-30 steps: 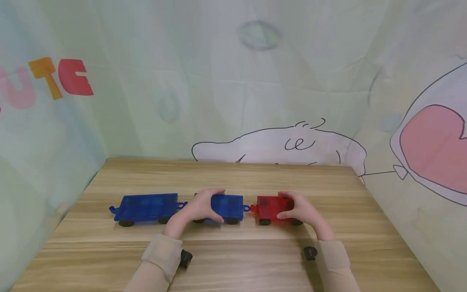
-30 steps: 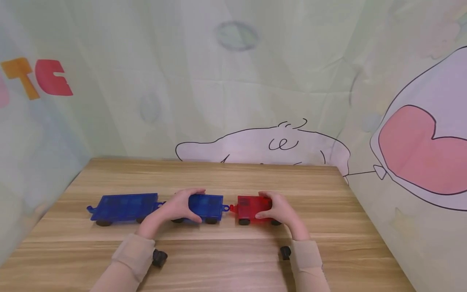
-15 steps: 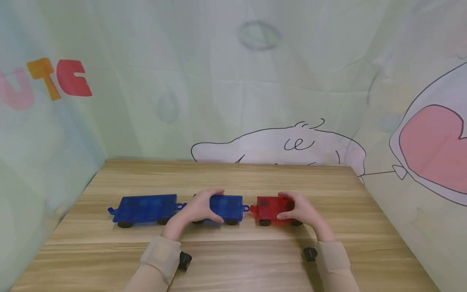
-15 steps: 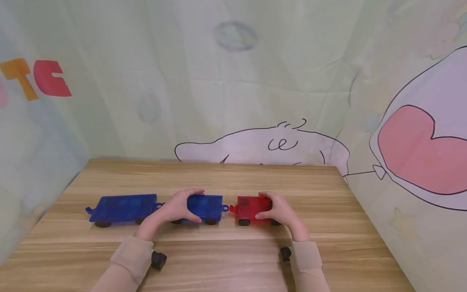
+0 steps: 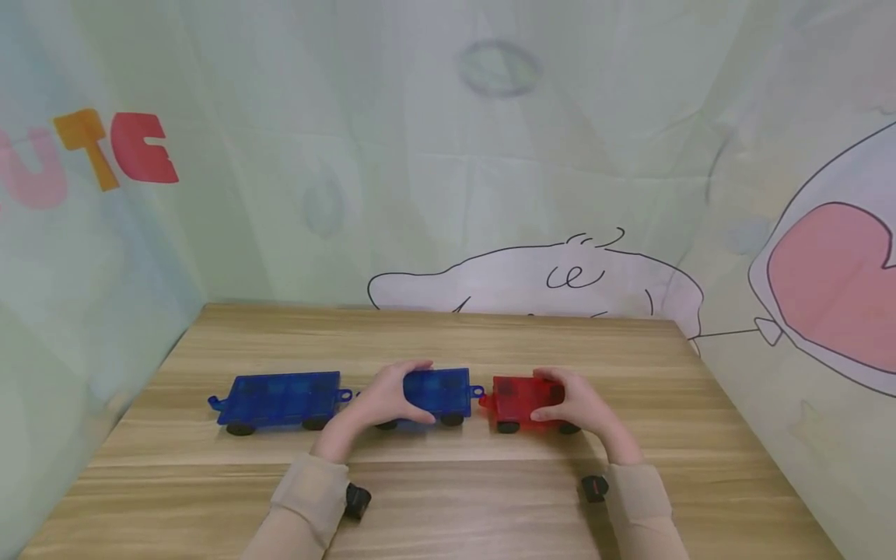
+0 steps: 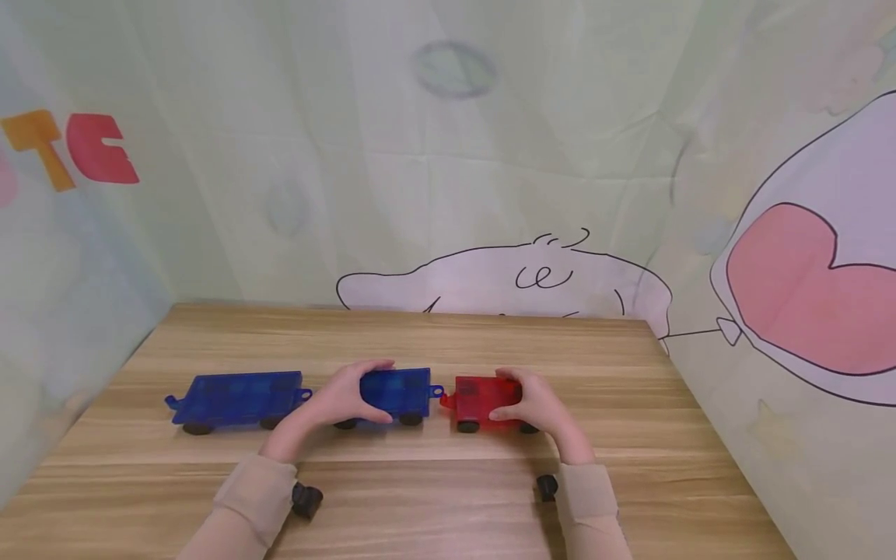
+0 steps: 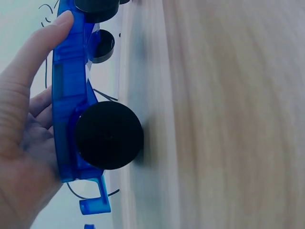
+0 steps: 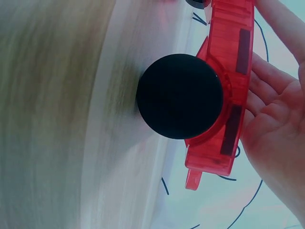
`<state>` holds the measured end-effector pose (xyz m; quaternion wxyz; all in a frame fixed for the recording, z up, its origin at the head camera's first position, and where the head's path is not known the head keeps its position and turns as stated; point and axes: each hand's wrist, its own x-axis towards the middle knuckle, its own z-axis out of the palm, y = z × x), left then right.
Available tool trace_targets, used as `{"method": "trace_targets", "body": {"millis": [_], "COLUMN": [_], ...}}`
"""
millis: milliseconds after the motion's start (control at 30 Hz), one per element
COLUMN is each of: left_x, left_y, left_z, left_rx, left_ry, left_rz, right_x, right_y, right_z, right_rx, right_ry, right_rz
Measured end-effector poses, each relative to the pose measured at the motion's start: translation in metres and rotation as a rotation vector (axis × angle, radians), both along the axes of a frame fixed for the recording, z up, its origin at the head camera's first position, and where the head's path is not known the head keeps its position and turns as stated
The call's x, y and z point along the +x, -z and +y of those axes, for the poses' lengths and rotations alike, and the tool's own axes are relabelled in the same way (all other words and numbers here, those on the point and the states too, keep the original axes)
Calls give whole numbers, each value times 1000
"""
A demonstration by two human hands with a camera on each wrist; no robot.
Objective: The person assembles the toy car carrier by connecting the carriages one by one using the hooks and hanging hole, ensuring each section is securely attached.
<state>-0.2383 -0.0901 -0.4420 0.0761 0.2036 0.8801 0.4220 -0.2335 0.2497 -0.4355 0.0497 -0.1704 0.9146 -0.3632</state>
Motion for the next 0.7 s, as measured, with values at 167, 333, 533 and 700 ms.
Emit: {"method": "trace_targets", "body": {"millis": [167,333,533,700], "left_x": [0,1,1,1], "left_y": [0,-2,-1,1], "left_z": [2,3,5,5], "left_rx": [6,5,1,-2], "left_ry": [6,4,4,-1], "left_rz": [5,5,9,11], "right_x": [0,0,0,0], "right_y": [0,0,0,1], "right_z": [-1,-2,-4,-4], "right_rx": [4,8,5,5], "right_ry": [5,9,19,23], "right_rz": [2,2,4,6]}}
